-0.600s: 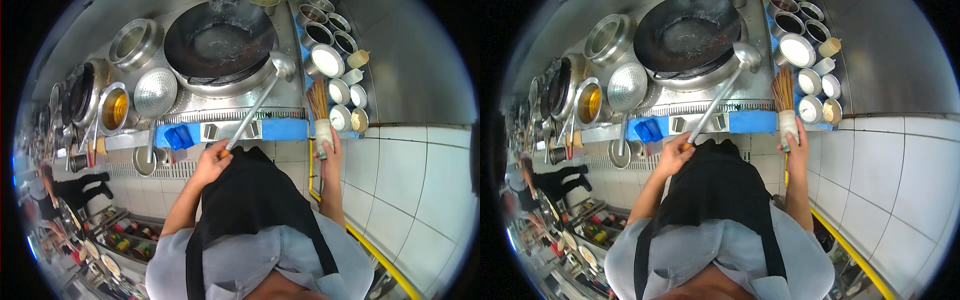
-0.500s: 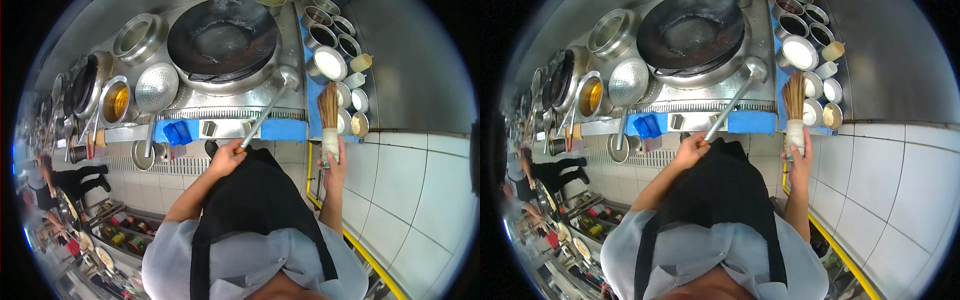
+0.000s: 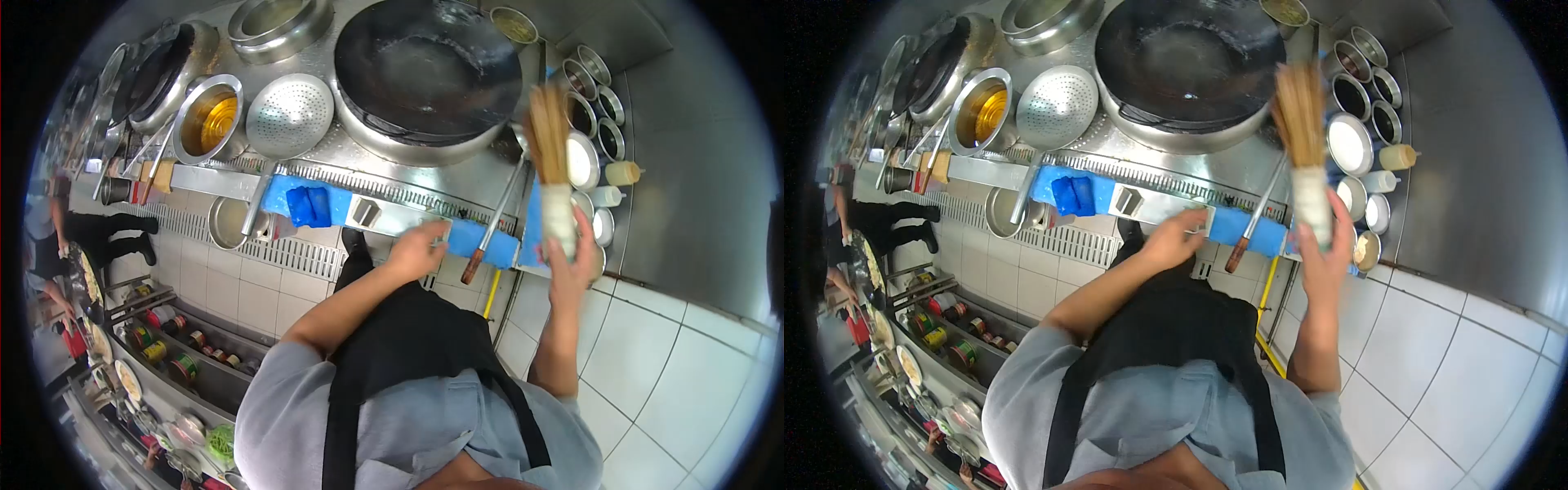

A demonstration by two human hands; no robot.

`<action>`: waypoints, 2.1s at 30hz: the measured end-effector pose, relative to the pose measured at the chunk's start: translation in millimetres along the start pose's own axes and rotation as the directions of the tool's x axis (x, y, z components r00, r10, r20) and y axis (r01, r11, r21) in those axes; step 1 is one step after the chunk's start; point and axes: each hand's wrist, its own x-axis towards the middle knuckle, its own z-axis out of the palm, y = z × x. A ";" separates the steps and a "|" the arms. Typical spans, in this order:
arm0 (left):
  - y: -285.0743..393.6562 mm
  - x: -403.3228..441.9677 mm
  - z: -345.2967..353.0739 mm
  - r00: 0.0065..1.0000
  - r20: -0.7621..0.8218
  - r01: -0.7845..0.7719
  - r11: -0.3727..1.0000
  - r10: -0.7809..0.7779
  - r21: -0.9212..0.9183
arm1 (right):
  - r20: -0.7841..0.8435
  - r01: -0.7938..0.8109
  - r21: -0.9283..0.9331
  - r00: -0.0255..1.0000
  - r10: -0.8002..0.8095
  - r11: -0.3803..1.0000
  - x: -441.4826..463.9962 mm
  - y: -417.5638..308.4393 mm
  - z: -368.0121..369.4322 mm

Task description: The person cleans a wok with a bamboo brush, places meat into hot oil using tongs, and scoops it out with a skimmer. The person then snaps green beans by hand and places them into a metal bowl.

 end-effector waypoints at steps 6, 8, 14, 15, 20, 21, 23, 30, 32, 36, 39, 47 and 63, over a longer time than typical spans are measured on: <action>-37.7 -47.7 -152.6 0.827 -0.511 0.215 0.972 -0.233 -0.096 | 0.491 0.331 -0.594 0.871 0.005 0.733 214.5 47.2 153.7; -47.2 -57.9 -190.9 0.769 -0.601 0.265 0.964 -0.219 -0.013 | 0.337 0.207 -0.673 0.940 0.046 0.711 267.9 50.2 213.3; -105.1 -75.7 -228.1 0.715 -0.564 0.493 0.870 -0.413 -0.013 | 0.449 0.188 -0.456 0.892 0.042 0.870 223.3 28.9 279.0; -112.0 -74.5 -229.2 0.721 -0.529 0.515 0.857 -0.448 -0.024 | 0.505 0.236 -0.462 0.862 0.035 0.855 203.2 13.5 257.5; -127.5 -66.1 -227.4 0.773 -0.460 0.542 0.832 -0.437 0.121 | 0.529 0.310 -0.754 0.809 0.257 0.580 215.9 -20.0 162.5; -129.5 -60.8 -228.9 0.785 -0.449 0.534 0.834 -0.427 0.138 | 0.453 0.288 -0.834 0.845 0.286 0.471 239.1 -17.5 163.4; -132.7 -50.5 -237.2 0.807 -0.322 0.558 0.818 -0.495 0.139 | 0.306 0.209 -0.855 0.942 0.136 0.475 279.3 22.9 187.8; -128.1 -61.3 -233.3 0.739 -0.170 0.446 0.662 -0.652 -0.602 | 0.316 0.125 -0.757 0.929 0.193 0.641 244.2 18.3 290.6; -110.9 -63.4 -232.8 0.717 -0.050 0.287 0.360 -0.695 -0.888 | 0.417 0.258 -0.790 0.891 0.179 0.556 210.4 17.0 250.4; -90.7 -72.7 -229.4 0.780 0.017 0.114 0.115 -0.626 -0.987 | 0.344 0.202 -0.882 0.894 0.288 0.427 255.8 34.4 155.0; -73.6 -59.7 -220.8 0.763 0.059 0.163 0.103 -0.643 -0.981 | 0.234 0.130 -0.867 0.958 0.163 0.480 303.7 45.8 186.0; -24.3 -1.3 -214.6 0.859 0.098 0.223 0.193 -0.503 -0.956 | 0.529 0.314 -0.698 0.832 0.168 0.644 209.4 19.2 225.4; -20.1 134.5 -198.5 0.807 0.321 0.501 0.287 -0.497 -0.816 | 0.573 0.259 -0.594 0.801 0.174 0.761 204.5 15.3 232.5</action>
